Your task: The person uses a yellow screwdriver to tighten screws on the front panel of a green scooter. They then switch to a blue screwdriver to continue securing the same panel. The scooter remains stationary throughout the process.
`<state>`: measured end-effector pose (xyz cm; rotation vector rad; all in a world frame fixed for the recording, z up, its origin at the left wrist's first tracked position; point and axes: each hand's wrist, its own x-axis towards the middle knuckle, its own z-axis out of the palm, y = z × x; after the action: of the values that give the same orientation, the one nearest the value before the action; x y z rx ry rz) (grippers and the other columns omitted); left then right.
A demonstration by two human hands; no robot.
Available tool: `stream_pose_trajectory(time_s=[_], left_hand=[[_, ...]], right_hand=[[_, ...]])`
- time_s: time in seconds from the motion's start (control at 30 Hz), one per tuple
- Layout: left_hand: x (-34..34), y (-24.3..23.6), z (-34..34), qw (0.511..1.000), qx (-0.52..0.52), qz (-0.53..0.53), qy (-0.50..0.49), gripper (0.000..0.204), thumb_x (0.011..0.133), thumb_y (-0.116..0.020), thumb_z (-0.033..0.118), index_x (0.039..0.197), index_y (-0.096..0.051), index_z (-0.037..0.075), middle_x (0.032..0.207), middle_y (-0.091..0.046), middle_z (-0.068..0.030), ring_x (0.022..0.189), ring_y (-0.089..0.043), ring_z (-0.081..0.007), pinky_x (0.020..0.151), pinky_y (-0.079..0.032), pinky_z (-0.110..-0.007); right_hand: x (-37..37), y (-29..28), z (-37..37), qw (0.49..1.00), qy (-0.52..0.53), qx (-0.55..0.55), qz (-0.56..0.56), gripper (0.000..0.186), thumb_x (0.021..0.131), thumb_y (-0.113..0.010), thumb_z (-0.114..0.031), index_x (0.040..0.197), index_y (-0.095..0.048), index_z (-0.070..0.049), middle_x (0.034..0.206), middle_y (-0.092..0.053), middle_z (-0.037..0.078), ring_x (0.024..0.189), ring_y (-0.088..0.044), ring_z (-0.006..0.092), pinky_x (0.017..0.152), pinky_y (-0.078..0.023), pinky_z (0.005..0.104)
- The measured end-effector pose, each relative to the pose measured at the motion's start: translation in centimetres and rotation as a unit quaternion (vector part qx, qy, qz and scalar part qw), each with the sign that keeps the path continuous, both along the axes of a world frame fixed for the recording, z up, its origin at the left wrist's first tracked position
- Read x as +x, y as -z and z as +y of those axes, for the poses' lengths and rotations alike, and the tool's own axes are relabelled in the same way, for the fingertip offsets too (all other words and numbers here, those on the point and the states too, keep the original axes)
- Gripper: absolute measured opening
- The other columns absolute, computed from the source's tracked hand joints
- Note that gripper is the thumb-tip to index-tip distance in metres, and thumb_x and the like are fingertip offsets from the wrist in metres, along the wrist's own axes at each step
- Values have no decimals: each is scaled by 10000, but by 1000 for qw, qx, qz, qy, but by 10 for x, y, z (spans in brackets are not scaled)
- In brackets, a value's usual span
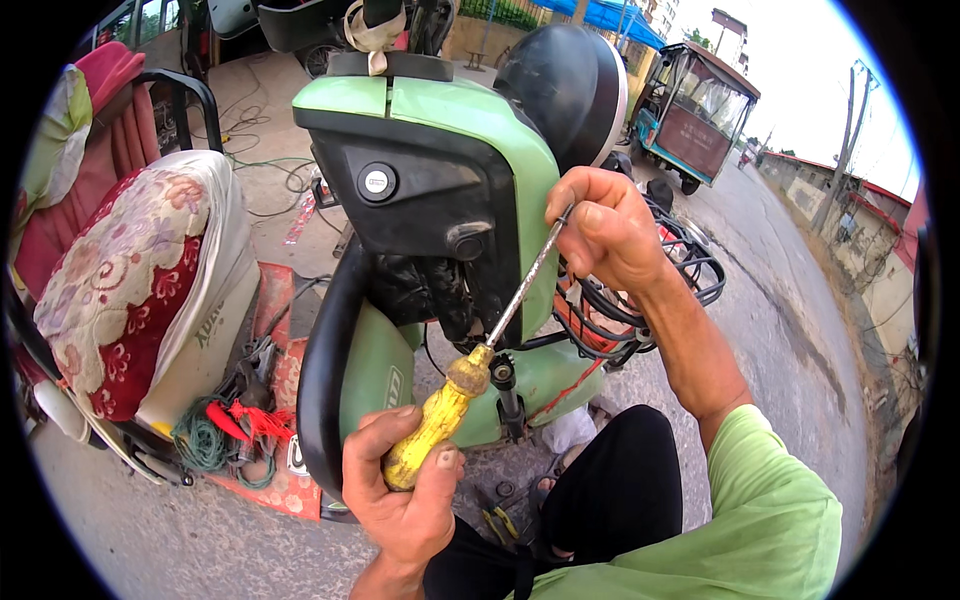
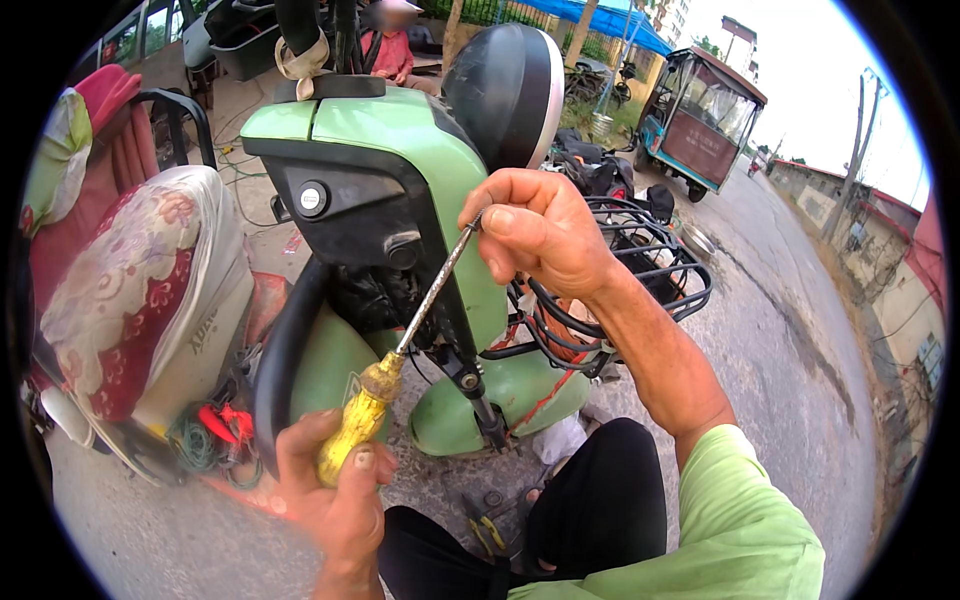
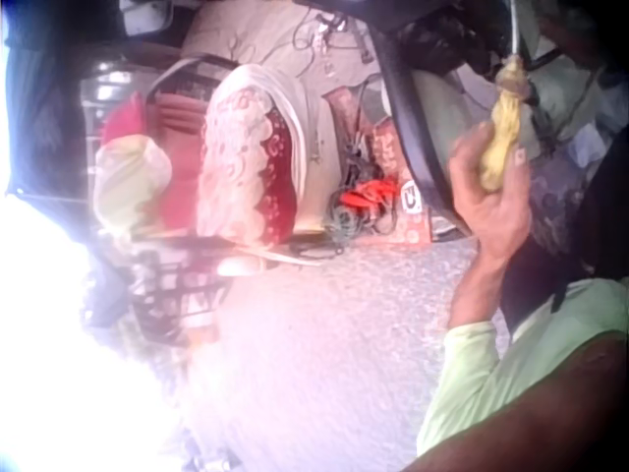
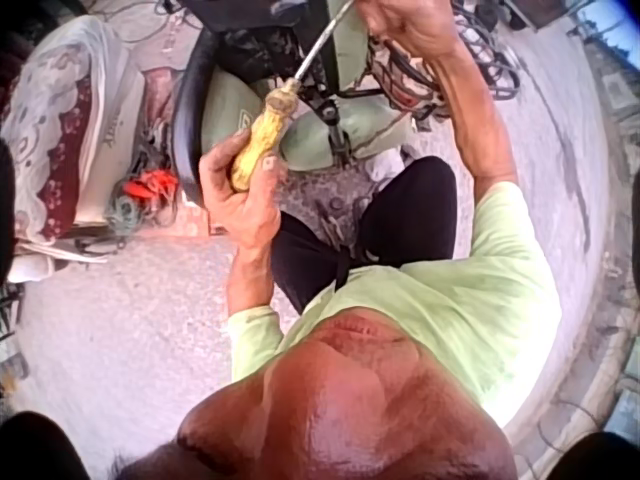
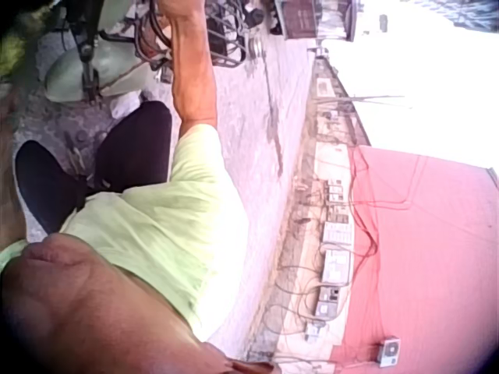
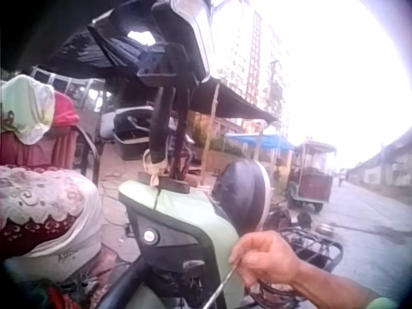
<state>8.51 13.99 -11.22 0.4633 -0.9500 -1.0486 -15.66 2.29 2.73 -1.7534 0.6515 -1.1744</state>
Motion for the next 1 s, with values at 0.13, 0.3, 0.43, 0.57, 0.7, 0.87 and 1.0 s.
stream_pose_trajectory(time_s=[0.13,0.3,0.43,0.57,0.7,0.87,1.0], left_hand=[[-9,8,-4,1000,-5,27,10,335,866,-656,-41,1166,-510,-17,1043,-555,-150,654,-616,-161,590,-540,-290],[-14,9,-4,999,14,36,18,366,886,-671,47,1198,-485,7,966,-570,-125,610,-557,-163,596,-522,-339],[-15,12,-5,999,1,53,9,376,888,-680,74,1200,-481,9,966,-568,-136,597,-553,-167,568,-519,-334],[-9,17,-3,996,-45,76,5,357,882,-660,11,1187,-476,-11,1014,-553,-178,614,-593,-175,557,-536,-315],[4,14,7,995,-44,87,-25,371,875,-678,35,1180,-468,6,1031,-540,-209,606,-606,-182,549,-546,-317],[24,13,17,996,-1,29,-89,474,866,-730,281,1194,-485,42,1015,-540,-145,518,-516,-151,449,-475,-289],[50,12,14,991,-22,13,-130,500,878,-723,284,1239,-473,43,1100,-547,-193,528,-522,-150,454,-459,-270]], right_hand=[[1,-2,2,1000,-7,-1,-1,267,928,-659,-204,1030,-653,42,664,-612,36,548,-580,75,487,-429,204],[1,-2,2,1000,-14,-4,3,269,922,-667,-196,1041,-647,44,674,-613,35,554,-582,74,487,-425,204],[-1,2,1,1000,-22,-8,-9,262,917,-673,-193,1038,-632,36,704,-604,21,549,-557,64,474,-396,204],[2,5,1,999,-8,-20,-30,350,890,-700,-233,1100,-548,3,641,-550,1,477,-439,31,454,-321,190],[10,7,4,997,22,-43,-56,573,884,-698,-218,1331,-437,27,615,-496,-20,496,-402,30,466,-300,196],[20,8,12,995,61,-77,-23,839,889,-669,-161,1551,-193,37,603,-453,-35,512,-384,32,490,-286,197],[26,12,18,992,85,-91,0,806,923,-626,-116,1567,-162,22,630,-456,-46,532,-376,33,498,-298,206]])
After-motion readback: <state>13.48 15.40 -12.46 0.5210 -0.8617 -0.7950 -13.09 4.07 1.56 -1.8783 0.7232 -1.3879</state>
